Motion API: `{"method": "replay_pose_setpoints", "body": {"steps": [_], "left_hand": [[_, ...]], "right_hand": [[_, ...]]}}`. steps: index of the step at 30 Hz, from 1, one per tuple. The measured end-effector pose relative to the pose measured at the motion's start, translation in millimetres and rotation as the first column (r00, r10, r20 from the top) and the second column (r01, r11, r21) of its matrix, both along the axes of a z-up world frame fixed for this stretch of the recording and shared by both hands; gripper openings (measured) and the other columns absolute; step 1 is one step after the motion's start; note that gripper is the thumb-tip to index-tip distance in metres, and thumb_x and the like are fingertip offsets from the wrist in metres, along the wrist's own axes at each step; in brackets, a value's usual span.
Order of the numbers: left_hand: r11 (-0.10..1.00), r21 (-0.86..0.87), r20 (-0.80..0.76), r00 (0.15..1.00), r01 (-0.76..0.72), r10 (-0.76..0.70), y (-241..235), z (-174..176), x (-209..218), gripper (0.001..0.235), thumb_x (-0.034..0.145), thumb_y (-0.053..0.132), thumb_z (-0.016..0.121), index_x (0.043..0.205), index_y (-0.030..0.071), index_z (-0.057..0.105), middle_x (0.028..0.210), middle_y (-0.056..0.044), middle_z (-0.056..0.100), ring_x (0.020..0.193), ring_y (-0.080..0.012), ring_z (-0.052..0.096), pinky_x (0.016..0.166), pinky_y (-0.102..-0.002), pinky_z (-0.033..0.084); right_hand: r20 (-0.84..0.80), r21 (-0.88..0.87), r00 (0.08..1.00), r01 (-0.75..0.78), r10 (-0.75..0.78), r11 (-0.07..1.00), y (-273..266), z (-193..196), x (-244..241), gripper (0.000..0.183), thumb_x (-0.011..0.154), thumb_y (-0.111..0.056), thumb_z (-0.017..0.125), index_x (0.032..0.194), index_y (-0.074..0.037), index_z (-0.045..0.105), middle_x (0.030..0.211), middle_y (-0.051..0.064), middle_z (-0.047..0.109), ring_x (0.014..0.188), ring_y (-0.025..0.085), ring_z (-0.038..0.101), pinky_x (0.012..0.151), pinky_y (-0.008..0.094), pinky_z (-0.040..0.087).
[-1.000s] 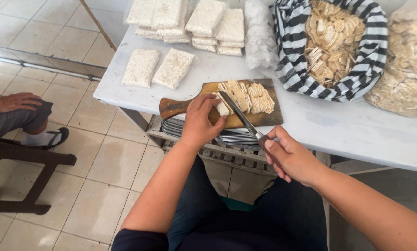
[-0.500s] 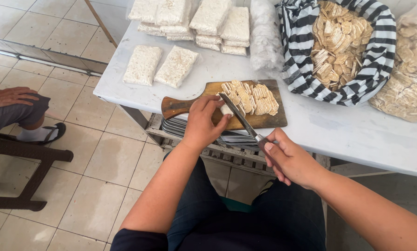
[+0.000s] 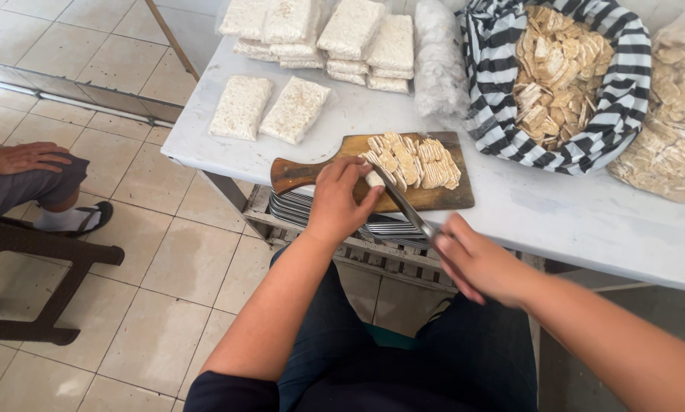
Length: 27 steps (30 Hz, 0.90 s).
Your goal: The person unwraps a rectangular block of white food and slices it into thin pieces on a wooden cutting board using a knife. The slices are placed into a striped cloth-lined basket on the table.
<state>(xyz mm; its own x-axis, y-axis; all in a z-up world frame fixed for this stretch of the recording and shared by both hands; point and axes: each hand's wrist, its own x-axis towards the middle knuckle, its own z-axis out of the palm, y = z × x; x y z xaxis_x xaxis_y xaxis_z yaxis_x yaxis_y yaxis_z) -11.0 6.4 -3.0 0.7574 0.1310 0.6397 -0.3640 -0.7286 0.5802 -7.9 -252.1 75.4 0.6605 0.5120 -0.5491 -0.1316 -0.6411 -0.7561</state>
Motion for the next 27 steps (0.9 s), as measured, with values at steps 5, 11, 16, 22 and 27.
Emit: {"method": "replay_pose_setpoints", "body": {"steps": [5,11,16,22,27], "left_hand": [[1.0,-0.023,0.014,1.0,0.006,-0.006,-0.5,0.0,-0.7,0.035,0.082,0.02,0.083,0.109,0.003,0.066,0.123,-0.014,0.066,0.116,-0.0373,0.061,0.102,-0.047,0.047],[1.0,-0.002,0.022,1.0,0.001,-0.001,1.5,3.9,-5.6,0.033,0.085,0.02,0.08,0.112,0.004,0.068,0.125,-0.016,0.064,0.119,-0.0366,0.061,0.103,-0.046,0.047],[1.0,0.008,-0.024,1.0,-0.006,0.006,0.5,7.5,-6.3,0.035,0.086,0.021,0.08,0.115,0.003,0.068,0.124,-0.014,0.065,0.117,-0.0367,0.061,0.102,-0.046,0.047],[1.0,0.028,-0.009,1.0,-0.012,0.013,1.3,5.3,-5.6,0.035,0.086,0.02,0.079,0.115,0.004,0.069,0.124,-0.014,0.065,0.117,-0.0371,0.061,0.101,-0.047,0.047],[1.0,0.027,-0.004,1.0,-0.004,0.004,1.6,2.6,-4.8,0.034,0.086,0.019,0.079,0.114,0.004,0.068,0.123,-0.013,0.065,0.115,-0.0375,0.061,0.1,-0.047,0.048]], "right_hand": [[-0.166,0.0,0.971,0.174,-0.172,0.985,-42.4,14.6,-24.5,0.025,0.104,-0.033,0.045,0.106,-0.008,0.046,0.067,0.007,0.053,0.036,0.013,0.041,0.031,0.027,0.033],[-0.012,0.106,0.984,0.177,-0.176,0.979,-30.2,11.7,-21.8,0.017,0.101,-0.026,0.043,0.107,-0.011,0.045,0.069,0.007,0.055,0.038,0.011,0.045,0.03,0.026,0.034],[-0.036,0.196,0.984,0.176,-0.172,0.965,-1.9,0.1,-10.1,0.016,0.104,-0.024,0.042,0.107,-0.009,0.044,0.071,0.006,0.054,0.04,0.01,0.045,0.03,0.025,0.034],[-0.047,0.213,0.989,0.15,-0.143,0.965,4.1,-3.6,-6.9,0.014,0.104,-0.022,0.042,0.106,-0.008,0.043,0.072,0.006,0.054,0.041,0.009,0.046,0.032,0.024,0.035],[-0.022,0.183,0.994,0.109,-0.107,0.977,6.2,-1.9,-5.2,0.015,0.104,-0.023,0.04,0.106,-0.008,0.042,0.072,0.006,0.055,0.04,0.011,0.046,0.032,0.025,0.037]]}}
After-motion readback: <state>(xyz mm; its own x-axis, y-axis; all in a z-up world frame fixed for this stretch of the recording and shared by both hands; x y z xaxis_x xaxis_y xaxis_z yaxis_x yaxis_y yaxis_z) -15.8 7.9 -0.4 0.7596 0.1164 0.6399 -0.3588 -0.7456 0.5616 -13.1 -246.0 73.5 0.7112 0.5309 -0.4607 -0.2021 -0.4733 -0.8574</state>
